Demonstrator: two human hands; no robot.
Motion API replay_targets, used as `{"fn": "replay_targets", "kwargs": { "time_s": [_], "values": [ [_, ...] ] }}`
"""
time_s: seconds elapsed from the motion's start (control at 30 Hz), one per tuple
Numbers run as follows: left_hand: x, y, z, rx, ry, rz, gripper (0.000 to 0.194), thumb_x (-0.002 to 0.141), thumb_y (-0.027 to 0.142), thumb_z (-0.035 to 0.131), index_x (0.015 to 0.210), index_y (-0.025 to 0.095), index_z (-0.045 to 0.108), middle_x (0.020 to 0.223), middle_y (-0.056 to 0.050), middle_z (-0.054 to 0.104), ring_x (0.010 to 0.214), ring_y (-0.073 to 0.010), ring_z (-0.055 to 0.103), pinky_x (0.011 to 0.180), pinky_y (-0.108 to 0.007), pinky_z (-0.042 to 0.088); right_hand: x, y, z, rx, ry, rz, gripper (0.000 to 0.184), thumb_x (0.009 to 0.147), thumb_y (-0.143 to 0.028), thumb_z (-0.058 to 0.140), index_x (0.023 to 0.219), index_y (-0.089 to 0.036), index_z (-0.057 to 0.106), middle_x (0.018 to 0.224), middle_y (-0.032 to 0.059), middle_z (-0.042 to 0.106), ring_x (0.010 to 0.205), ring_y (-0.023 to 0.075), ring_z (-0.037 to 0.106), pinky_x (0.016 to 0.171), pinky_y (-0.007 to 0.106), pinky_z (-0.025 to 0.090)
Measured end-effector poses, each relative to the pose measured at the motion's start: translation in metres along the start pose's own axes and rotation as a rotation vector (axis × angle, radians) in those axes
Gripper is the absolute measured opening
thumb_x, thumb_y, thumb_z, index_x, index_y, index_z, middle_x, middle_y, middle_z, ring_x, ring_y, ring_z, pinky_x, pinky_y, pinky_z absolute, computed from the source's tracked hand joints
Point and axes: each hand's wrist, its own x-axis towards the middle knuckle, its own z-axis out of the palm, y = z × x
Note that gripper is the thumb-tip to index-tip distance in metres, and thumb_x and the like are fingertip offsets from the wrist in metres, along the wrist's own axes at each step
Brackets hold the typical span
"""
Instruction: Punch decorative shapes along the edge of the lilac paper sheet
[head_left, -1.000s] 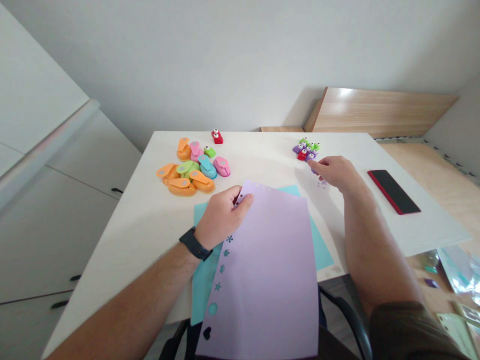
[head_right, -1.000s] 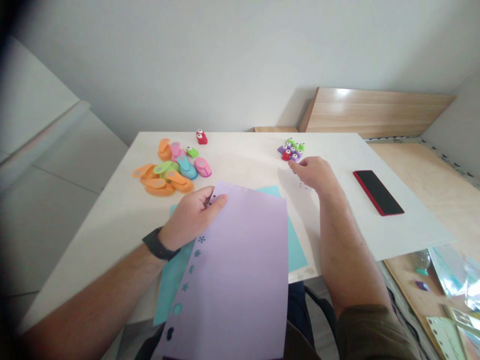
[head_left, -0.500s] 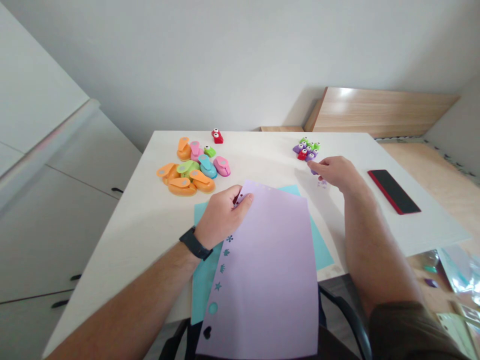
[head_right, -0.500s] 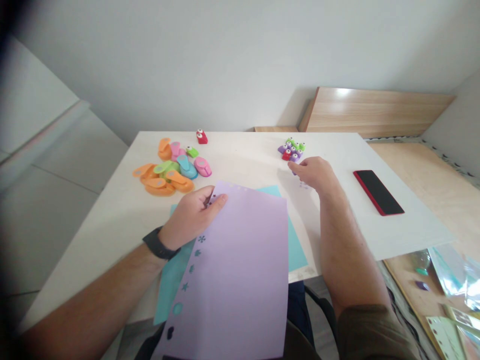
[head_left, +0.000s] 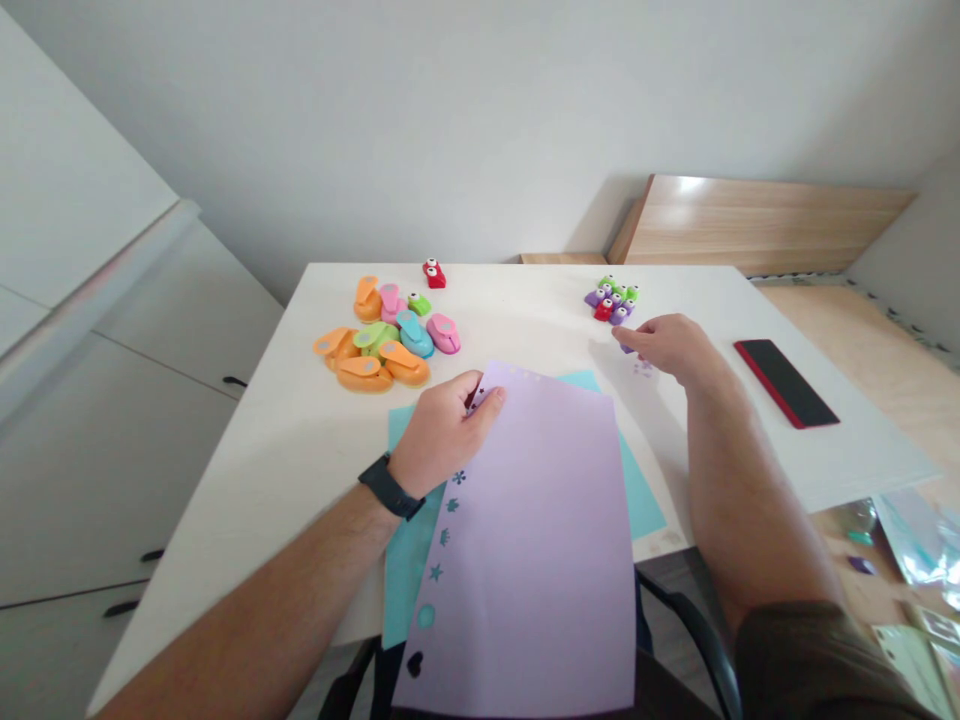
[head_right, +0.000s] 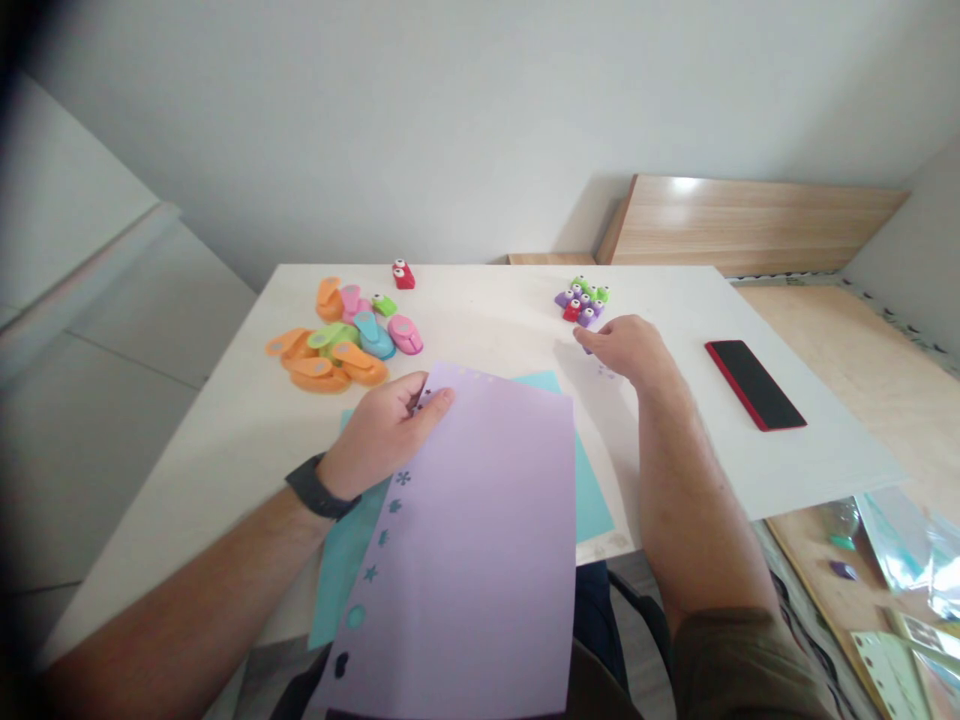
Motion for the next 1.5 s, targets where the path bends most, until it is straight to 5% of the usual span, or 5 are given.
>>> {"fn": "replay_targets", "kwargs": {
  "time_s": [0.47,0.77,0.97,1.23,1.5],
  "values": [
    [0.000,0.000,0.000,0.006,0.011,0.014,0.035,0.096,0.046,0.052,0.072,0.021,0.047,0.060,0.005,0.045,0.056,-0.0122,0.044,0.055,-0.028,0.029,0.002,0.004,0.005,0.052,0.153,-0.079,0.047,0.085,-0.062,0.058,0.094,-0.019,0.076,0.080,0.0084,0.075,0.071,0.0214,0.065,0.066,0.032,0.044],
    [0.000,-0.003,0.000,0.004,0.013,0.020,0.034,0.097,0.045,0.051,0.073,0.021,0.049,0.060,0.005,0.046,0.057,-0.0120,0.044,0.056,-0.027,0.028,0.001,-0.003,0.023,0.223,0.196,-0.202,0.045,0.080,-0.042,0.068,0.117,-0.017,0.068,0.100,0.0080,0.075,0.084,0.0211,0.066,0.071,0.029,0.047],
    [0.001,-0.003,-0.001,-0.007,-0.003,0.009,0.033,0.097,0.047,0.049,0.078,0.020,0.055,0.063,0.004,0.051,0.059,-0.0127,0.045,0.056,-0.027,0.027,0.010,0.000,0.031,0.111,0.166,-0.244,0.038,0.082,-0.031,0.062,0.116,-0.022,0.073,0.100,0.0079,0.076,0.085,0.0223,0.068,0.077,0.030,0.048],
    [0.001,-0.005,-0.001,-0.012,0.011,0.040,0.034,0.097,0.046,0.050,0.074,0.020,0.052,0.061,0.005,0.048,0.057,-0.0120,0.044,0.055,-0.027,0.025,0.015,-0.016,0.051,0.132,0.253,-0.247,0.036,0.086,-0.040,0.062,0.113,-0.019,0.071,0.109,0.0109,0.075,0.095,0.0234,0.067,0.088,0.034,0.049],
    [0.002,-0.008,0.000,0.011,0.016,0.031,0.034,0.097,0.045,0.051,0.074,0.020,0.049,0.061,0.006,0.045,0.058,-0.0114,0.044,0.056,-0.028,0.024,0.034,-0.012,0.071,0.196,0.399,-0.268,0.032,0.079,-0.028,0.069,0.109,-0.017,0.070,0.104,0.0109,0.073,0.090,0.0236,0.065,0.090,0.038,0.051]
  ]
}}
